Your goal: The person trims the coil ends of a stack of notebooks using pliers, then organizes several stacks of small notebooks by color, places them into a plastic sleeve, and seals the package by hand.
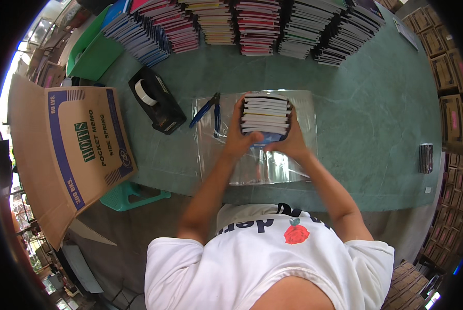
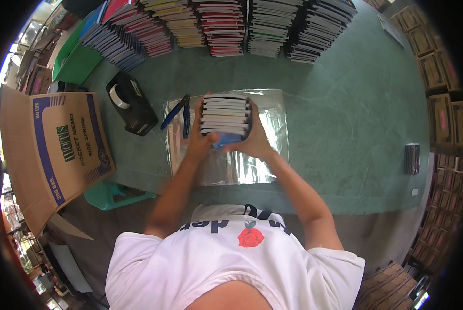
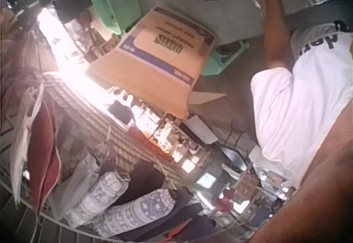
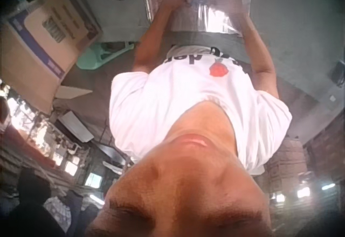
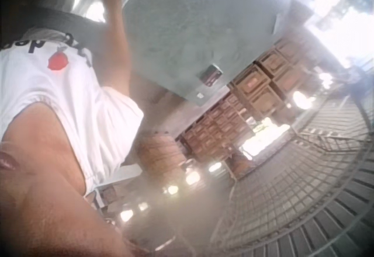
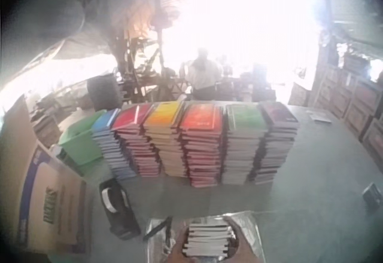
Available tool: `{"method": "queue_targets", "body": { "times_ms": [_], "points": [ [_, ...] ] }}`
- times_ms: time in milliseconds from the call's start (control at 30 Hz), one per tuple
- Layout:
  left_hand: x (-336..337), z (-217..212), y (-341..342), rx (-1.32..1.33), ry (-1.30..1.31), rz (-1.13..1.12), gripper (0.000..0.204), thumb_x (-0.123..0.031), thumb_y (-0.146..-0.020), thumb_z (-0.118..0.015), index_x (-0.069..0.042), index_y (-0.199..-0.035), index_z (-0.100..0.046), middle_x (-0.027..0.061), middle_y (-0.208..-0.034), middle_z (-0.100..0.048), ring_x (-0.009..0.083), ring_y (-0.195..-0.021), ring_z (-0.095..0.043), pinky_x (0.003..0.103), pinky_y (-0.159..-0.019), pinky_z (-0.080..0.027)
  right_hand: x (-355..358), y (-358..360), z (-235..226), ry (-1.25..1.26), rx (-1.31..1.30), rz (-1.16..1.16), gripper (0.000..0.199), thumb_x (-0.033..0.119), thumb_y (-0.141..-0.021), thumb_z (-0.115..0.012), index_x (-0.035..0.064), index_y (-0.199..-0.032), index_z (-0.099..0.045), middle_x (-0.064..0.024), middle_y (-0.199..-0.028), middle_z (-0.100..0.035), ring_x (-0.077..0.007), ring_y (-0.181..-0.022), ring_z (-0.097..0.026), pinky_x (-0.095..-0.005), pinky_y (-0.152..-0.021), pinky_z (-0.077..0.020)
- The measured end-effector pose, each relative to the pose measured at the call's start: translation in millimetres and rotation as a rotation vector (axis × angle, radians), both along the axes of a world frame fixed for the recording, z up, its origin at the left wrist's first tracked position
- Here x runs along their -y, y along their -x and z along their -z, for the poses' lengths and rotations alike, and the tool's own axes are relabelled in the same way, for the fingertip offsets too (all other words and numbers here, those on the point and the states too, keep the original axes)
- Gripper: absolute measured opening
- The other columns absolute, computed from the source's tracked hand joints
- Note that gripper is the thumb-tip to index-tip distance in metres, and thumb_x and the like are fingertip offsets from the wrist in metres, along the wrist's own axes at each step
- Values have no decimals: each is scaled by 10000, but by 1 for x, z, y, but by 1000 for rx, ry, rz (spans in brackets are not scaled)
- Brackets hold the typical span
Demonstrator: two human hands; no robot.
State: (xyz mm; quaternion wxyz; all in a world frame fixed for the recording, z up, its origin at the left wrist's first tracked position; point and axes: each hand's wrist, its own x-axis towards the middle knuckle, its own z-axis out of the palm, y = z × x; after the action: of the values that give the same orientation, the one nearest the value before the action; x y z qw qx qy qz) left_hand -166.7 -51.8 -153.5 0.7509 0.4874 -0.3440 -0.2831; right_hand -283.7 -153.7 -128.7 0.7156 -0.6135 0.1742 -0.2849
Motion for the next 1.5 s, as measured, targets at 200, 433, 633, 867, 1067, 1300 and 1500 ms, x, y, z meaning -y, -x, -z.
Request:
{"method": "queue_targets", "body": {
  "times_ms": [200,433,633,867,1067,1300,1500],
  "points": [
    [-18,-39,-9,111,-176,71,1109,-511,-511,-841,-33,-1347,-290,134,-1226,-457,242,-1177,-440,353,-992,-352,24,7,-8,301,82,-93,1191,311,-372,-933,56,-1345,-294,-103,-1221,-475,-235,-1147,-462,-364,-981,-374],
    [-15,-35,-20,427,-596,258,1034,-178,-479,-903,-40,-1317,-313,136,-1175,-509,244,-1112,-519,346,-920,-447,21,21,-3,360,-142,-68,1016,350,-444,-912,64,-1267,-388,-83,-1101,-534,-200,-1020,-545,-328,-883,-434],
    [-18,-57,-19,388,-554,316,969,-148,-466,-887,-61,-1280,-368,122,-1181,-517,250,-1099,-526,365,-955,-421,19,35,-11,497,-137,-1,985,319,-463,-904,68,-1270,-397,-98,-1169,-515,-243,-1084,-529,-369,-912,-440],
    [-12,-63,-14,554,-459,238,885,-134,-485,-870,-83,-1243,-417,130,-1268,-474,289,-1171,-477,389,-976,-404,4,40,-12,185,-268,68,867,137,-540,-858,73,-1275,-403,-120,-1231,-484,-285,-1215,-423,-407,-994,-383],
    [-10,-61,-18,1101,-249,34,562,-23,-640,-723,-120,-1161,-536,156,-1275,-477,347,-1153,-483,405,-945,-431,19,48,-22,1175,-195,207,691,93,-582,-763,129,-1209,-476,-93,-1280,-449,-316,-1239,-385,-435,-1028,-324],
    [-8,-48,-21,682,-569,102,319,-162,-787,-653,-27,-1073,-608,192,-1082,-582,303,-926,-598,379,-771,-489,35,79,-21,990,-430,-101,531,-62,-682,-589,73,-1191,-527,-133,-1229,-502,-315,-1174,-450,-413,-997,-369],
    [33,-40,-23,635,-760,119,310,-247,-818,-650,42,-927,-619,77,-642,-600,142,-550,-591,276,-496,-461,25,72,-9,-324,-541,148,226,152,-840,-647,-6,-967,-546,-67,-756,-585,-131,-645,-596,-265,-570,-509]
  ]
}}
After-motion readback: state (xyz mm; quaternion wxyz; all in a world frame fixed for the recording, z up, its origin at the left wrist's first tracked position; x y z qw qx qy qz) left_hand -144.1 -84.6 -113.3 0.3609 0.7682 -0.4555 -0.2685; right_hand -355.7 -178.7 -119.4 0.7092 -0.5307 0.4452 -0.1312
